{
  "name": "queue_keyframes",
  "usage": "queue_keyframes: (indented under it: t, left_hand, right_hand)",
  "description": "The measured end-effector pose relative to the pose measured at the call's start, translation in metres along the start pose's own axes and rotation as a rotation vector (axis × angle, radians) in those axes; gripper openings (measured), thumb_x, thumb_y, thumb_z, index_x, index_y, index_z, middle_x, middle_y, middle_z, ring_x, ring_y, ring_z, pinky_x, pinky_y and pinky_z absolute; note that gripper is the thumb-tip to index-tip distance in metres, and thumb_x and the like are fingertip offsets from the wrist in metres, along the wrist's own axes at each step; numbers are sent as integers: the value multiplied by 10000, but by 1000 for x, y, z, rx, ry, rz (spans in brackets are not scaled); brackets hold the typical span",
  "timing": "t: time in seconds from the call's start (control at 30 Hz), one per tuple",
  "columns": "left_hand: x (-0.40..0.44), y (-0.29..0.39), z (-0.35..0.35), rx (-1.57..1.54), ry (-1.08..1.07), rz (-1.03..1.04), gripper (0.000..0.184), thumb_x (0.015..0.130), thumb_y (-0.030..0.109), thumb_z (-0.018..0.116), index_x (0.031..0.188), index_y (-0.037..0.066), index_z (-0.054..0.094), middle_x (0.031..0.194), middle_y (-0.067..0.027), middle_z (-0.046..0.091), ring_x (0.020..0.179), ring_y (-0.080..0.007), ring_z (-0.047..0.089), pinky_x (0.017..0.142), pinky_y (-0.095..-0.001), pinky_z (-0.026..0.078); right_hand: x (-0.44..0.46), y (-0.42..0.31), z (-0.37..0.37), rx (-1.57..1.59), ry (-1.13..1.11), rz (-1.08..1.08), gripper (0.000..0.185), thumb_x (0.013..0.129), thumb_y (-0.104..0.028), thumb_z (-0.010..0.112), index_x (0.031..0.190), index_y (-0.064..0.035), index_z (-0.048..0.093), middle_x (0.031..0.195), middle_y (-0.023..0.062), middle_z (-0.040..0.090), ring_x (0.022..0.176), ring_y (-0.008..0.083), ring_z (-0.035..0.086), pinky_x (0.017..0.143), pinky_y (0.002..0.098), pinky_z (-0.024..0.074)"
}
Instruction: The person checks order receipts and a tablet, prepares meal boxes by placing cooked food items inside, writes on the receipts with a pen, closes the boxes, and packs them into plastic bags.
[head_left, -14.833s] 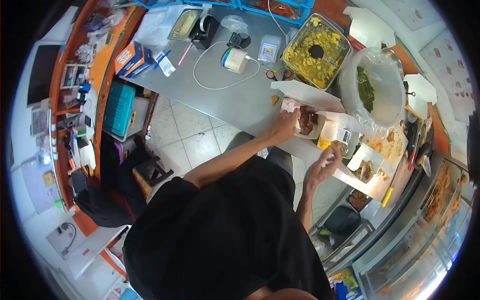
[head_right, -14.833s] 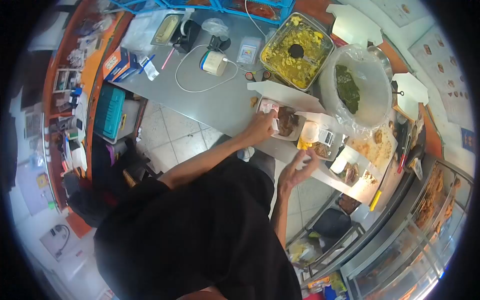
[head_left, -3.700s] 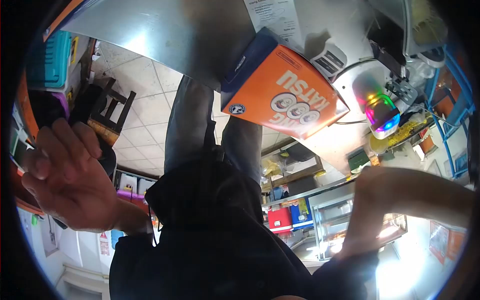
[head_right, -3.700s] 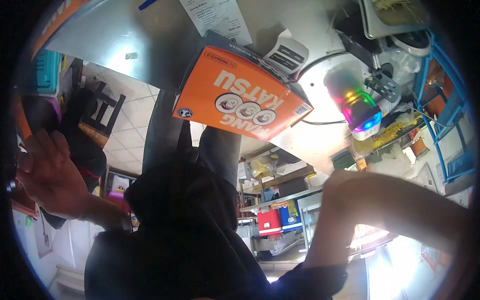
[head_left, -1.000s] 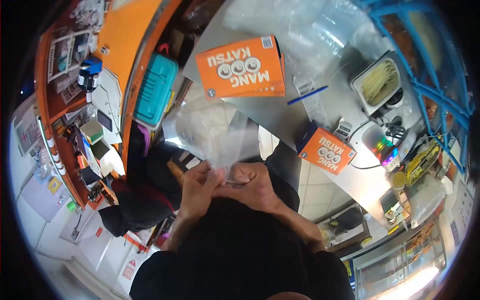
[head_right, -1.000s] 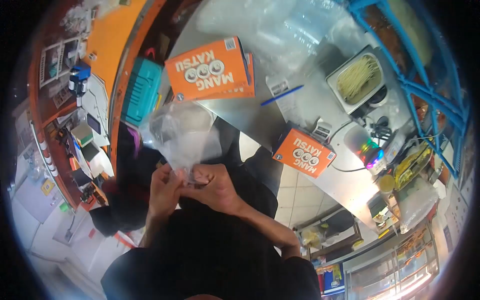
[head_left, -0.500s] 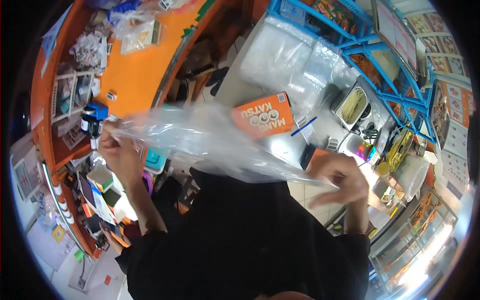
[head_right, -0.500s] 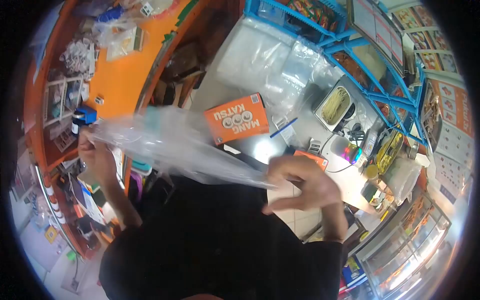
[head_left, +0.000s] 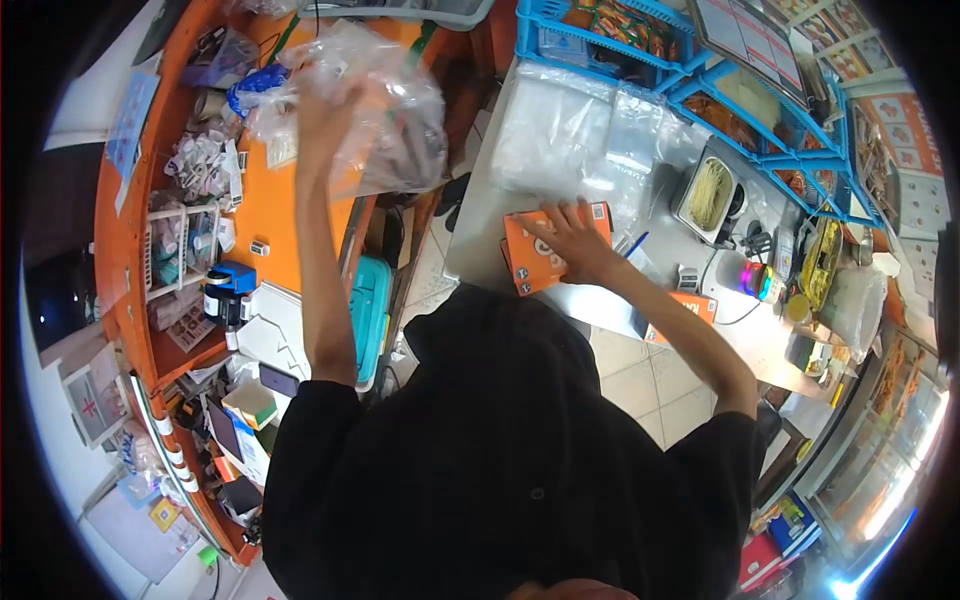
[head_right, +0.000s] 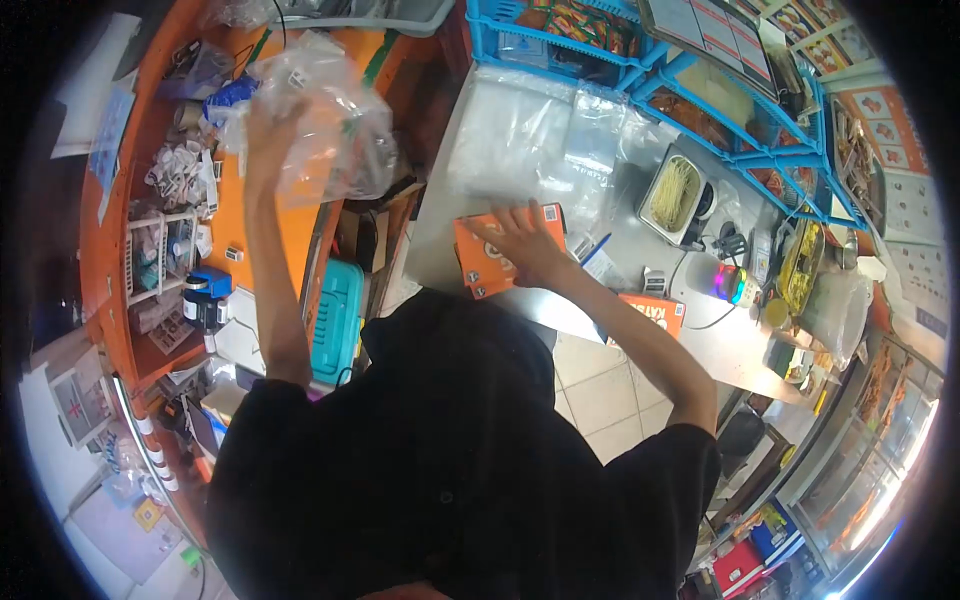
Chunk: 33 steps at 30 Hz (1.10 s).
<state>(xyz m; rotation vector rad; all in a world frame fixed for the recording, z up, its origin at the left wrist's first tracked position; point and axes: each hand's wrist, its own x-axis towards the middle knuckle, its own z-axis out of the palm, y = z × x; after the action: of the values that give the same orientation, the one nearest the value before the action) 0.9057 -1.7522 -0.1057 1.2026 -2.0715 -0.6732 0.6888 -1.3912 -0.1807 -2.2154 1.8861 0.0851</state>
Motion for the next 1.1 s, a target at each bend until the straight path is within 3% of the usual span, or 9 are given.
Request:
queue_keyframes:
  t: [0.03, 0.2, 0.33, 0.37, 0.47, 0.57, 0.7, 0.9, 1.1]
  left_hand:
    - [-4, 38, 6, -421, -359, -172, 663, 909, 232, 661, 1444, 17, 334, 1343, -116, 498, 1215, -189, 475, 1000, -293, 388]
    - [-14, 69, 61, -708, -484, -23, 439, 904, 52, 591, 1316, 34, 440, 1285, -67, 505, 1135, -149, 493, 952, -293, 407]
    - [-28, 93, 78, -525, -767, 399, 384, 843, -22, 587, 1219, 37, 534, 1192, -60, 531, 977, -167, 548, 853, -304, 450]
    - [-25, 108, 72, -356, -800, 730, 408, 796, -58, 582, 1192, 41, 574, 1075, -81, 524, 940, -236, 557, 814, -321, 463]
    - [-54, 123, 50, -172, -576, 714, 453, 750, -86, 603, 1179, 60, 592, 1011, -98, 492, 914, -273, 548, 791, -346, 455]
    - [-96, 128, 46, -169, -457, 311, 450, 720, -86, 635, 1153, 25, 580, 1029, -112, 488, 913, -295, 543, 787, -385, 444]
    - [-127, 118, 84, 100, 30, 402, 409, 742, 14, 684, 1118, -57, 542, 1084, -192, 533, 936, -343, 562, 762, -451, 442]
    - [-174, 108, 118, -500, -837, -14, 307, 889, 159, 540, 1083, -79, 551, 717, -226, 627, 664, -369, 624, 665, -442, 486]
    - [-161, 130, 80, -442, -908, 55, 244, 882, 135, 514, 1029, -44, 589, 694, -212, 625, 627, -356, 628, 619, -430, 486]
  right_hand:
    - [0, 3, 1, 41, 10, 34, 1239, 554, -382, 879, 1537, -288, 132, 1228, 140, 454, 1153, 331, 461, 1003, 557, 321]
    - [-16, -9, -58, 703, 313, 287, 998, 591, -293, 840, 1461, -222, 356, 1181, 151, 467, 1090, 349, 468, 956, 476, 362]
    - [10, -20, -94, 1212, 296, 191, 1020, 595, -331, 857, 1467, -198, 344, 1223, 200, 465, 1183, 384, 448, 1020, 444, 365]
    - [22, -18, -79, 1323, 348, 278, 954, 602, -351, 865, 1408, -111, 415, 1215, 212, 486, 1185, 381, 465, 1002, 436, 374]
    - [56, 2, -75, 818, 515, 630, 803, 687, -258, 847, 1338, -21, 442, 1261, 191, 493, 1225, 307, 431, 1015, 400, 358]
    - [76, 30, -72, 916, 828, 673, 697, 762, -293, 802, 1284, -7, 439, 1182, 152, 511, 1106, 266, 480, 935, 395, 405]
    - [93, 31, -60, 906, 1395, 833, 587, 870, -335, 716, 1263, -10, 426, 1087, 61, 514, 966, 168, 506, 830, 335, 448]
    - [97, 61, -70, 1963, 1525, 672, 458, 975, -301, 574, 1339, -63, 430, 970, 10, 522, 870, 123, 524, 763, 318, 470]
    - [98, 77, -50, 2176, 1484, 587, 387, 1012, -295, 495, 1368, -147, 465, 848, 10, 545, 768, 152, 562, 713, 365, 495]
